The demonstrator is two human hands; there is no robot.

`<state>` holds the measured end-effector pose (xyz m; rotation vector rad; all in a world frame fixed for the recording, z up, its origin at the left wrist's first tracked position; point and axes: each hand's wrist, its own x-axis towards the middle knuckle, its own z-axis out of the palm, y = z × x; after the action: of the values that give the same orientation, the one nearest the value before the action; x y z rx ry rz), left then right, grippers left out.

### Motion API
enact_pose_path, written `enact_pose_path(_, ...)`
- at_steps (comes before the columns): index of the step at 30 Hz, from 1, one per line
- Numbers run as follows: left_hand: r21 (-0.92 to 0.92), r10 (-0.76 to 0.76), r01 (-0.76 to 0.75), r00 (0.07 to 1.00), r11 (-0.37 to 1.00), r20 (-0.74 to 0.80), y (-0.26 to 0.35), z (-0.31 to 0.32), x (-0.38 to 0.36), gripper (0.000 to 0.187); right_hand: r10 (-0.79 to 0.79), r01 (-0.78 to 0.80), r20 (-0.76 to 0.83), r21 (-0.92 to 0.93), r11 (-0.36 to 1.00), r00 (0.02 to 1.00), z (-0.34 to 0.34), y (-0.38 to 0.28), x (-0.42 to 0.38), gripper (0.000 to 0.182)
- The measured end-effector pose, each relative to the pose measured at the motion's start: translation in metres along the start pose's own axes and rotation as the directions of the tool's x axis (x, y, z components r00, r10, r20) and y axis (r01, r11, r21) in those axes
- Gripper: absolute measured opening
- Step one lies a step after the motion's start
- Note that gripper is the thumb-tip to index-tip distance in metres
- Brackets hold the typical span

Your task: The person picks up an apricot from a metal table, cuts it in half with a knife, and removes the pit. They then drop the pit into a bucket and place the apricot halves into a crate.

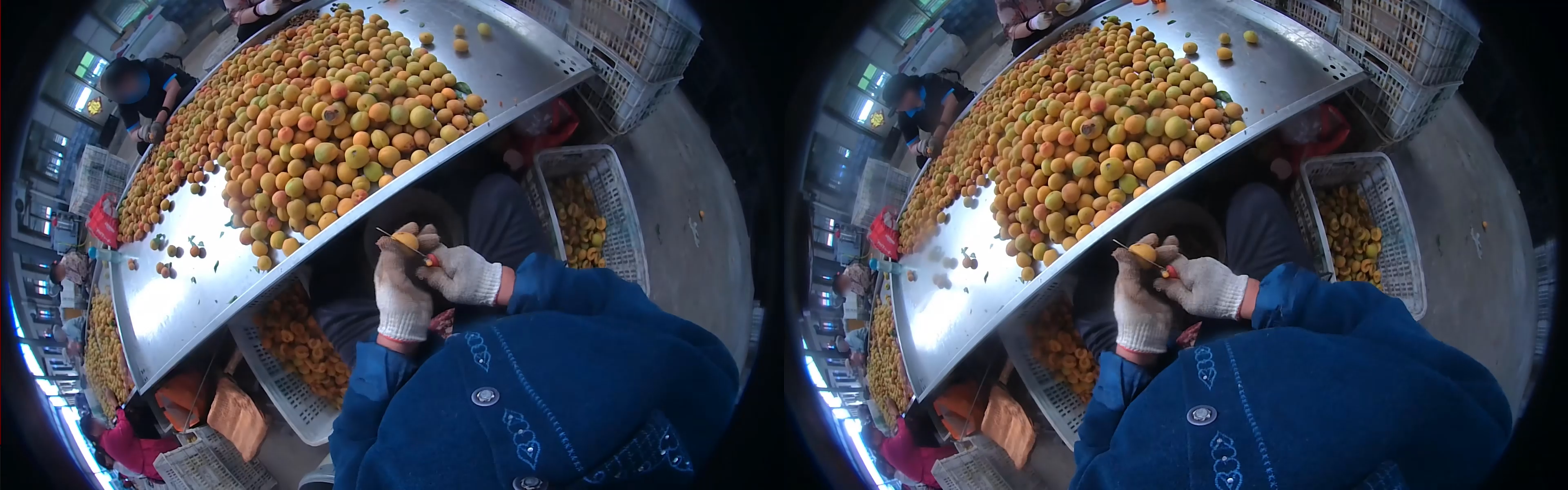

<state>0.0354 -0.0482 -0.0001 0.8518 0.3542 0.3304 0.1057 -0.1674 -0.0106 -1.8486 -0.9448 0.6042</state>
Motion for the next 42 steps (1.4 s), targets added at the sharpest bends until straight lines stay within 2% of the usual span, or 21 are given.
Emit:
enact_pose_path(2,-0.228,-0.133,0.116,0.989,0.967,-0.062,-0.008,0.001,0.002,0.063,0.006,-0.007,-0.004,-0.082,0.997,1.0,0.0,0.003,0.002,0.031)
enact_pose_path(4,-0.208,-0.149,0.133,0.987,0.969,-0.061,-0.01,-0.001,0.001,0.067,-0.009,0.009,-0.014,-0.014,1.0,1.0,0.001,0.004,-0.002,0.03)
enact_pose_path(5,-0.148,-0.124,0.115,0.991,0.982,-0.049,-0.008,0.0,0.0,0.065,-0.009,0.008,-0.015,-0.014,1.0,1.0,0.002,0.002,-0.004,0.03)
enact_pose_path(7,0.048,-0.018,0.017,1.0,0.999,0.008,-0.005,-0.003,0.001,0.06,-0.032,0.038,-0.042,0.156,0.987,0.999,0.0,-0.005,-0.005,0.029)
enact_pose_path(8,0.178,0.066,-0.077,0.996,0.981,0.066,-0.008,-0.009,0.002,0.056,-0.043,0.049,-0.043,0.159,0.986,0.998,-0.001,-0.006,-0.006,0.027)
enact_pose_path(9,0.236,0.082,-0.097,0.994,0.967,0.074,-0.01,-0.012,0.003,0.058,-0.021,0.025,-0.029,0.115,0.993,0.999,-0.002,-0.004,-0.006,0.027)
enact_pose_path(11,0.105,-0.017,0.014,0.999,0.994,0.028,-0.016,-0.013,0.004,0.062,-0.042,0.042,-0.029,0.012,0.999,0.999,0.0,0.004,-0.004,0.027)
enact_pose_path(12,-0.035,-0.132,0.131,0.991,0.991,-0.018,-0.011,-0.007,0.003,0.064,-0.075,0.074,-0.036,-0.04,0.996,0.996,0.002,0.008,-0.003,0.028)
enact_pose_path(14,-0.128,-0.174,0.168,0.984,0.977,-0.03,-0.007,-0.001,0.001,0.066,-0.041,0.04,-0.022,-0.06,0.997,0.999,0.003,0.012,-0.002,0.029)
enact_pose_path(18,-0.161,-0.153,0.146,0.988,0.976,-0.033,-0.017,-0.008,0.003,0.068,-0.014,0.014,-0.002,-0.083,0.996,1.0,0.005,0.016,-0.001,0.029)
enact_pose_path(20,-0.216,-0.17,0.17,0.985,0.961,0.018,-0.02,-0.014,0.004,0.064,0.008,-0.009,-0.013,-0.061,0.998,1.0,0.006,0.015,0.004,0.029)
enact_pose_path(22,-0.1,-0.127,0.13,0.991,0.986,0.029,-0.015,-0.017,0.001,0.056,-0.09,0.089,-0.039,-0.026,0.996,0.995,0.007,0.012,-0.001,0.03)
enact_pose_path(23,-0.066,-0.101,0.102,0.995,0.993,0.024,-0.012,-0.015,0.0,0.05,-0.035,0.034,-0.032,-0.024,0.999,0.999,0.006,0.005,-0.001,0.031)
enact_pose_path(24,-0.059,-0.166,0.167,0.986,0.984,0.023,-0.011,-0.016,-0.005,0.05,0.013,-0.014,-0.018,-0.033,0.999,1.0,0.004,-0.001,-0.002,0.033)
enact_pose_path(26,-0.028,-0.027,0.029,0.998,0.999,0.051,-0.008,-0.018,-0.003,0.043,0.113,-0.099,0.098,-0.134,0.986,0.989,-0.005,-0.013,-0.003,0.038)
enact_pose_path(27,-0.042,-0.023,0.026,0.998,0.999,0.054,-0.008,-0.018,-0.005,0.041,0.133,-0.122,0.076,-0.129,0.984,0.988,-0.01,-0.016,-0.003,0.038)
enact_pose_path(29,-0.084,-0.039,0.043,0.998,0.996,0.046,-0.004,-0.021,-0.009,0.038,0.178,-0.147,0.254,-0.138,0.979,0.951,-0.013,-0.019,-0.003,0.044)
enact_pose_path(34,-0.047,-0.058,0.058,0.998,0.997,0.01,0.0,-0.016,-0.016,0.037,0.182,-0.158,0.24,-0.118,0.98,0.953,-0.011,-0.013,-0.009,0.047)
enact_pose_path(38,-0.011,-0.015,0.015,1.0,1.0,0.003,0.003,-0.014,-0.017,0.036,0.168,-0.145,0.223,-0.116,0.983,0.96,-0.013,-0.019,-0.009,0.044)
enact_pose_path(40,-0.006,-0.017,0.017,0.998,1.0,0.056,0.001,-0.02,-0.014,0.039,0.077,-0.059,0.169,-0.108,0.992,0.983,-0.005,-0.006,-0.008,0.044)
enact_pose_path(42,-0.033,-0.032,0.033,0.999,0.999,0.024,0.001,-0.019,-0.015,0.039,0.164,-0.122,0.234,-0.184,0.975,0.958,-0.009,-0.012,-0.006,0.044)
